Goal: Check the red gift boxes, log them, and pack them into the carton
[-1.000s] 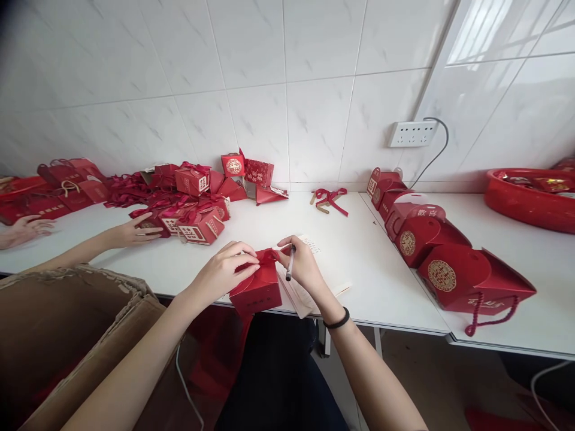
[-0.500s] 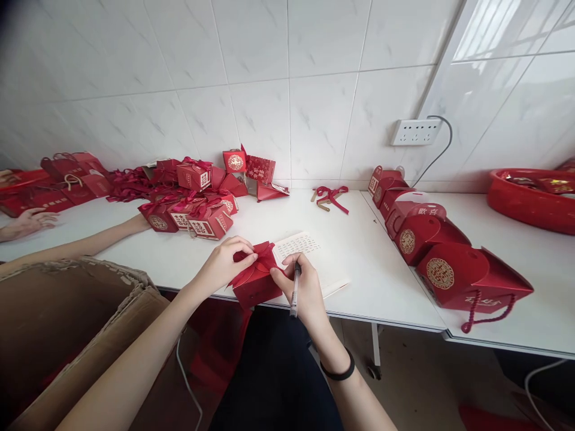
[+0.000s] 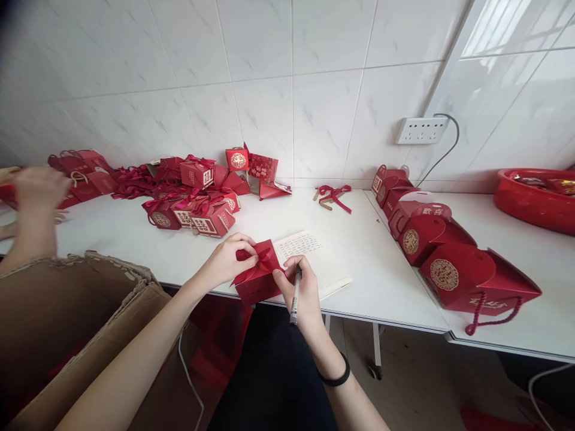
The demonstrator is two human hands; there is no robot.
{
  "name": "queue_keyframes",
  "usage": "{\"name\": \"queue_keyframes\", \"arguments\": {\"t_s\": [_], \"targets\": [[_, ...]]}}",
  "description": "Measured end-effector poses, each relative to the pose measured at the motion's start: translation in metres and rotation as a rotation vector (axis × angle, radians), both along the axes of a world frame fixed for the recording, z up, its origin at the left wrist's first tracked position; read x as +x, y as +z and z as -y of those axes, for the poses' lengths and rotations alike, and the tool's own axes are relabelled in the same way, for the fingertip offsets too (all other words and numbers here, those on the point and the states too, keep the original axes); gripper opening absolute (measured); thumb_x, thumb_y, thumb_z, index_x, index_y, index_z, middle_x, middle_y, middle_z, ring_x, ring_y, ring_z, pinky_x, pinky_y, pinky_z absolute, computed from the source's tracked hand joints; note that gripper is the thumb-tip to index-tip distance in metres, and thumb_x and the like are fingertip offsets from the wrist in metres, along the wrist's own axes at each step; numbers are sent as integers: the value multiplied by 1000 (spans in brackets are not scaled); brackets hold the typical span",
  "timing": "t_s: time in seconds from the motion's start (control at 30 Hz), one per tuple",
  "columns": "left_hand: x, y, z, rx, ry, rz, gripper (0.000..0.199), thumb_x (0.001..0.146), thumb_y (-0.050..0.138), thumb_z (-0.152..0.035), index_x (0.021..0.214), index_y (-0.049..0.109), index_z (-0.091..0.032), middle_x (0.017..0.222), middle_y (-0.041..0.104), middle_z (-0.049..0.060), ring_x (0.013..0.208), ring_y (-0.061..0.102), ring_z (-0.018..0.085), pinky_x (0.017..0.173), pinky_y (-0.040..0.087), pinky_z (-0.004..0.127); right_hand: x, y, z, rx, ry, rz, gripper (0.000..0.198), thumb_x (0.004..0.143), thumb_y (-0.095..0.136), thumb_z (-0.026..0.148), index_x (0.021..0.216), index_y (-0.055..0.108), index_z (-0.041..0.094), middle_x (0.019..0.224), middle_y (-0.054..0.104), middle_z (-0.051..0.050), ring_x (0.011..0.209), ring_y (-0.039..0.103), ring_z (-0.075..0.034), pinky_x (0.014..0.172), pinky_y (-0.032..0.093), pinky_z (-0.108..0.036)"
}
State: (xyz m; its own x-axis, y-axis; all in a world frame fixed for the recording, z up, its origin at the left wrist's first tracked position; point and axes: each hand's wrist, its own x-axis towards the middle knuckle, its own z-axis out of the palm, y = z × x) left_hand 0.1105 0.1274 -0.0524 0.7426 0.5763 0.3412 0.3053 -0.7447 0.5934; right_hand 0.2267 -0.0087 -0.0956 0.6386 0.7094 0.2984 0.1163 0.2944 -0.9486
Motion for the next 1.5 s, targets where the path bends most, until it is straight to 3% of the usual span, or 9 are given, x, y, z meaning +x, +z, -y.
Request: {"name": "queue_keyframes", "arguments": {"t_s": [0.2,0.4,0.53,0.63,0.7,0.83,0.97,1.13,1.5], "targets": [[0,-1,0,-27,1,1,10,72,61,-27,66,63,-19,94,60,4,91,57,20,88,45,36,3,-11,5,48,3,-177,30,71,69,34,77,42,22,63,39,5,60,41,-13,60,39,-27],[4,-1,3,-13,-40,4,11,73,60,-25,64,61,-18,93,59,4,91,57,19,89,44,35,-2,-18,12,160,-80,-193,28,73,67,26,75,40,22,65,39,5,58,40,-12,57,38,-25],[6,-1,3,-25,-41,4,11,73,60,-26,65,61,-18,94,58,4,94,56,20,91,43,37,-8,-12,21,185,-307,158,20,80,61,21,78,42,22,66,44,4,58,44,-13,57,39,-26],[6,-3,2,-40,-50,15,10,73,60,-25,65,61,-19,94,59,4,94,56,20,91,43,37,-16,-2,25,365,-449,631,22,81,65,16,85,45,23,73,52,1,65,52,-16,62,42,-30],[6,-5,1,-52,-48,26,10,72,61,-25,64,61,-19,94,59,4,94,56,20,92,43,37,-24,5,22,422,-330,920,21,83,65,15,90,47,23,82,59,-2,76,56,-19,69,44,-34],[7,-6,0,-70,-33,35,8,71,61,-24,64,61,-19,94,59,4,95,55,20,92,43,37,-42,6,7,282,-164,1190,12,90,52,8,91,50,19,95,64,-7,87,58,-21,77,41,-39],[6,-5,0,-76,-37,19,8,71,61,-25,65,62,-19,95,59,4,96,55,20,93,42,37,-49,-1,-6,269,-196,1128,19,89,45,-1,82,49,17,80,61,-4,70,55,-16,68,41,-34],[6,-6,0,-107,-19,31,8,71,61,-23,64,62,-19,96,59,4,97,55,20,94,42,37,-47,-4,-9,364,-173,1042,22,85,49,-4,81,45,17,79,59,-4,70,54,-16,64,41,-32],[7,-5,1,-134,-21,39,9,71,60,-25,65,64,-19,99,60,5,100,54,21,94,41,37,-45,-3,-12,481,41,942,24,86,46,-3,80,40,20,76,54,-1,70,52,-13,78,49,-37]]}}
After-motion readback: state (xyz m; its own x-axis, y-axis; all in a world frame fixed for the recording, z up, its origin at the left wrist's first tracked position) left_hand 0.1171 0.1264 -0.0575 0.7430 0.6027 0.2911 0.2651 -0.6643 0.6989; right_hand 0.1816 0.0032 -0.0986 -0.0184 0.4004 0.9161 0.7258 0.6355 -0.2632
